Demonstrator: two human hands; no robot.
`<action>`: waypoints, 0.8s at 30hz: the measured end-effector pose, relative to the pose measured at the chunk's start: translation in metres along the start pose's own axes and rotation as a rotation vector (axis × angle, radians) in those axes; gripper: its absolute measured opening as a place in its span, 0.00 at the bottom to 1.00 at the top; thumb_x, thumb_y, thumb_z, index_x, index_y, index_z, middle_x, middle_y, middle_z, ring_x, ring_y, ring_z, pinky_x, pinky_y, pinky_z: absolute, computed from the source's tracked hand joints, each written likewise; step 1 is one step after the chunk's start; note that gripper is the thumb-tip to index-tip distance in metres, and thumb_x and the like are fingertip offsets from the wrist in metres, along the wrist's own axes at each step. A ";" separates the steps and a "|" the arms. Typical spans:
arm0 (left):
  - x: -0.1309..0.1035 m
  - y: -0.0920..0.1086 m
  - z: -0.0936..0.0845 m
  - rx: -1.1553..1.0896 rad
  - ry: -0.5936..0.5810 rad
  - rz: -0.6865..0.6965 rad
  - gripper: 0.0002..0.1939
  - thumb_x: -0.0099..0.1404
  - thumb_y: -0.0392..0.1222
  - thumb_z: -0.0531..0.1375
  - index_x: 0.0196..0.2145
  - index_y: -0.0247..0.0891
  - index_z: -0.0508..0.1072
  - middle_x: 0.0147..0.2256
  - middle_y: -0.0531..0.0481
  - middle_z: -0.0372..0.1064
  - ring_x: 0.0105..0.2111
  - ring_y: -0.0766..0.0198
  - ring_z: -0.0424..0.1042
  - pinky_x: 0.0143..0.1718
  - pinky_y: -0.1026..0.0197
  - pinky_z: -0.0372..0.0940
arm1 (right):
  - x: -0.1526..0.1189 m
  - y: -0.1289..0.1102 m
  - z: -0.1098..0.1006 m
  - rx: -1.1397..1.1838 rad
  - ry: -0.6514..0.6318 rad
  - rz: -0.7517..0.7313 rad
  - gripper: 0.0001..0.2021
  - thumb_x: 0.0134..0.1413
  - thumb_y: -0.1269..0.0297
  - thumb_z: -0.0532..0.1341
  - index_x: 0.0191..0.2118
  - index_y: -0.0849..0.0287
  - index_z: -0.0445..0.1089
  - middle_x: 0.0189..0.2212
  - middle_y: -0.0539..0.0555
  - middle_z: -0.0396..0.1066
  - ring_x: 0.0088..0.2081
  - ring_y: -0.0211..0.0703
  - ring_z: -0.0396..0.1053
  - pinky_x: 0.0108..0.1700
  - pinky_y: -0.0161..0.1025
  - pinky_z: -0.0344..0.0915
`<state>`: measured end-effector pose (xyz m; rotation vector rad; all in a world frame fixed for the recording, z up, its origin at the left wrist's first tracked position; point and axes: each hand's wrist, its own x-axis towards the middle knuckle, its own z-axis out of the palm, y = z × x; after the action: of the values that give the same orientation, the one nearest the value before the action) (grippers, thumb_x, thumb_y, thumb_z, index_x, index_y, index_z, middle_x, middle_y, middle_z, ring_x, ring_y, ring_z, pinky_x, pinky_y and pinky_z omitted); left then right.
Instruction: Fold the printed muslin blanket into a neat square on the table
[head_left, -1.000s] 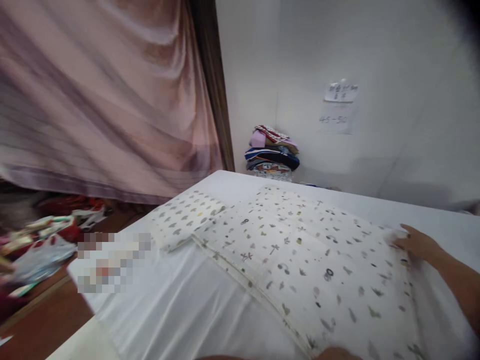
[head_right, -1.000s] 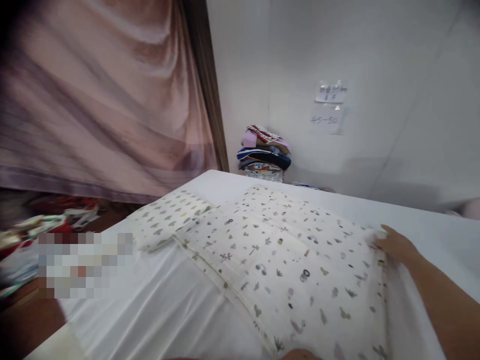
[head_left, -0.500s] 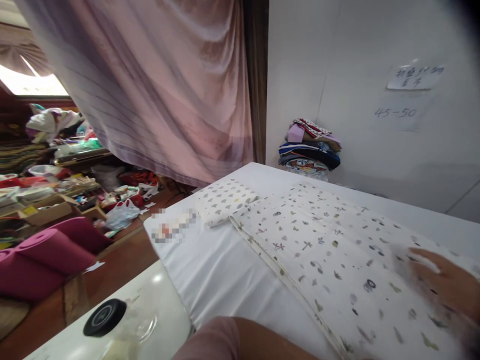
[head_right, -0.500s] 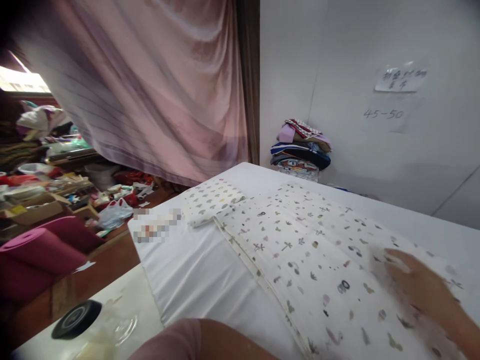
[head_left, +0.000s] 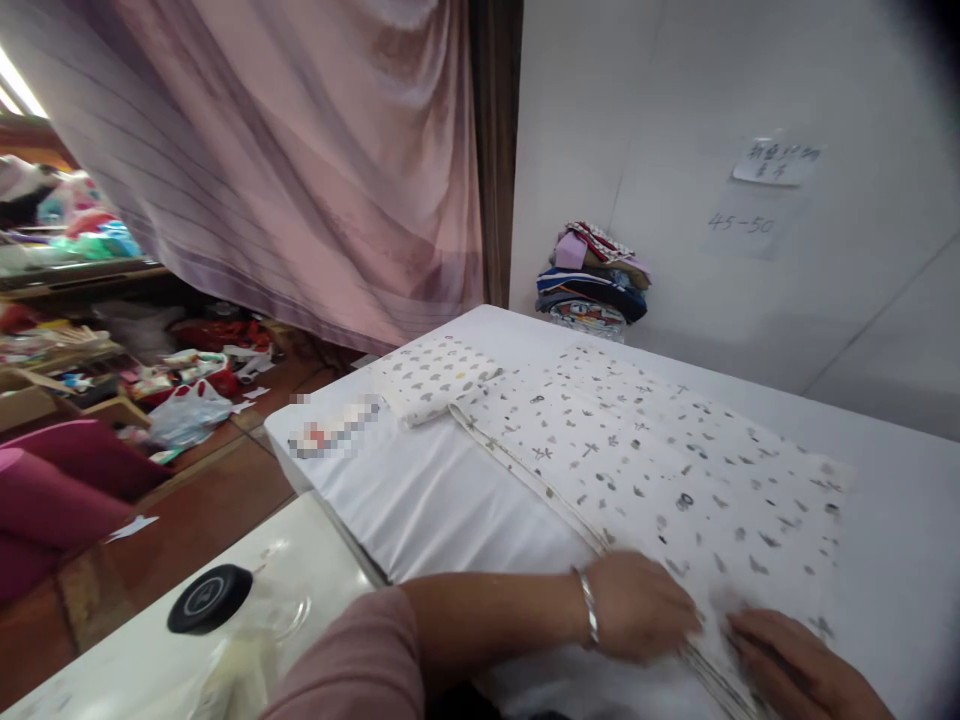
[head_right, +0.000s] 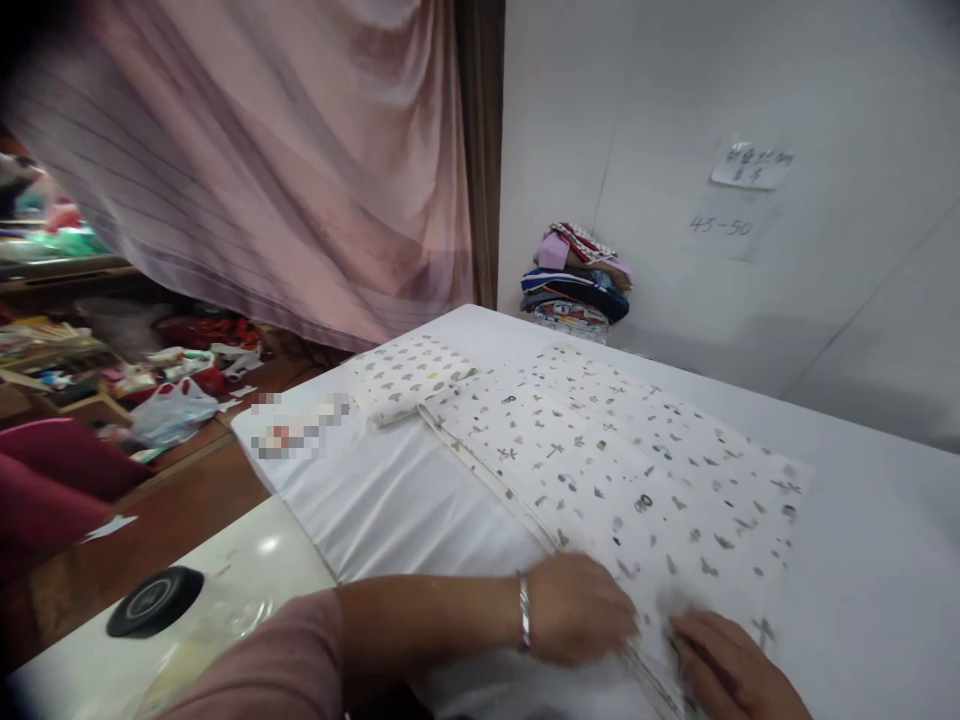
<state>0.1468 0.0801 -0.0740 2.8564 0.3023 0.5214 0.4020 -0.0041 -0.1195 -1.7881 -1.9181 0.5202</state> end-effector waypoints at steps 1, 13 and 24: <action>-0.013 -0.014 -0.011 0.003 0.034 -0.085 0.11 0.62 0.42 0.50 0.39 0.40 0.69 0.42 0.53 0.70 0.42 0.66 0.66 0.43 0.64 0.60 | 0.001 -0.013 -0.004 -0.011 -0.013 0.002 0.15 0.45 0.48 0.57 0.37 0.44 0.72 0.43 0.52 0.70 0.46 0.54 0.66 0.48 0.49 0.65; -0.113 -0.130 -0.081 0.328 0.082 -0.571 0.09 0.62 0.35 0.51 0.34 0.38 0.72 0.39 0.48 0.68 0.41 0.62 0.63 0.42 0.60 0.58 | 0.085 -0.163 0.022 -0.176 -0.190 -0.230 0.13 0.56 0.63 0.47 0.39 0.56 0.68 0.36 0.54 0.66 0.38 0.44 0.64 0.38 0.39 0.60; -0.100 -0.136 -0.079 0.327 -0.036 -0.451 0.15 0.60 0.31 0.50 0.42 0.39 0.70 0.40 0.47 0.68 0.42 0.62 0.63 0.41 0.59 0.56 | 0.106 -0.171 0.050 -0.466 -0.178 -0.227 0.09 0.56 0.66 0.49 0.38 0.58 0.66 0.38 0.56 0.64 0.40 0.46 0.61 0.32 0.35 0.55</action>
<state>0.0042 0.1999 -0.0684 2.9478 1.0806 0.3535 0.2281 0.0896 -0.0551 -1.7989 -2.4876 0.1627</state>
